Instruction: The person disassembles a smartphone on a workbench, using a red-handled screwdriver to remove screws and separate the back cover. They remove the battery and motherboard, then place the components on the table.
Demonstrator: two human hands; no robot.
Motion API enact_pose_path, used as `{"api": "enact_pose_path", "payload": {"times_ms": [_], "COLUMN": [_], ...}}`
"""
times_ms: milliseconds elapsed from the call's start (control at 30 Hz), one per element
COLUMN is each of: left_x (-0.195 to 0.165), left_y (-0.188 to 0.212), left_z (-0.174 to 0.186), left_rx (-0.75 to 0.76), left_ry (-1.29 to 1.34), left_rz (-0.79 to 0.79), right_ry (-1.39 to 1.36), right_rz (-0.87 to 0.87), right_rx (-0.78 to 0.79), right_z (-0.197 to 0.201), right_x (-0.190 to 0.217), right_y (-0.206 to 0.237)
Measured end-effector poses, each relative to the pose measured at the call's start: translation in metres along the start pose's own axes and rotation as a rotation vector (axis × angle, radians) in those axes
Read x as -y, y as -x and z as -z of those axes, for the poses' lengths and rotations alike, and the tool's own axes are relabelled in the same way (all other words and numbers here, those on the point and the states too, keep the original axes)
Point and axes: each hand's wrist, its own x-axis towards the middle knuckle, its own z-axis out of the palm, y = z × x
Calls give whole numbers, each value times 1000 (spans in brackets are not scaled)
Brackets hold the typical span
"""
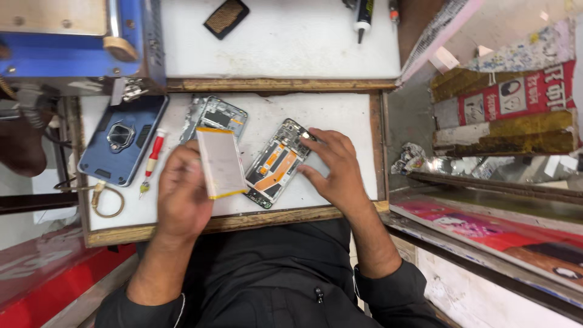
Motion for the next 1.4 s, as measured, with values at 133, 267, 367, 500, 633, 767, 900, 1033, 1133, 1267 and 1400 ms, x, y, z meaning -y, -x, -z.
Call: {"api": "enact_pose_path", "payload": {"times_ms": [133,267,367,500,633,767,900,1033,1133,1267,1400], "left_x": [-22,-31,-31,-31,-33,-26,-10,-4,5,9,2], "left_y": [-6,-21,-30,-38,-26,1,17,22,23,25,12], "left_z": [11,15,12,5,-5,-22,-36,-37,-44,-51,-49], "left_rx": [-123,-16,64,103,77,203,366,376,464,458,419], "left_ry": [33,-1150,-1609,-1786,-1904,-1732,-1790,-1825,-1818,-1745,-1675], "left_rz": [11,-368,-448,-469,-616,-373,-154,-163,40,-51,-3], "right_ry": [-73,-72,-79,-121,-103,61,167,173,113,91,137], "right_rz": [-32,-66,-78,-90,-91,-62,-140,-105,-108,-87,-64], "right_rx": [-80,-79,-82,-116,-120,-208,-282,-197,-138,-60,-44], "right_z": [1,1,3,3,1,-5,-8,-6,-3,0,1], "right_x": [1,2,4,5,1,-3,-4,-2,0,3,5], "right_y": [0,0,1,0,4,4,6,6,5,2,1]}}
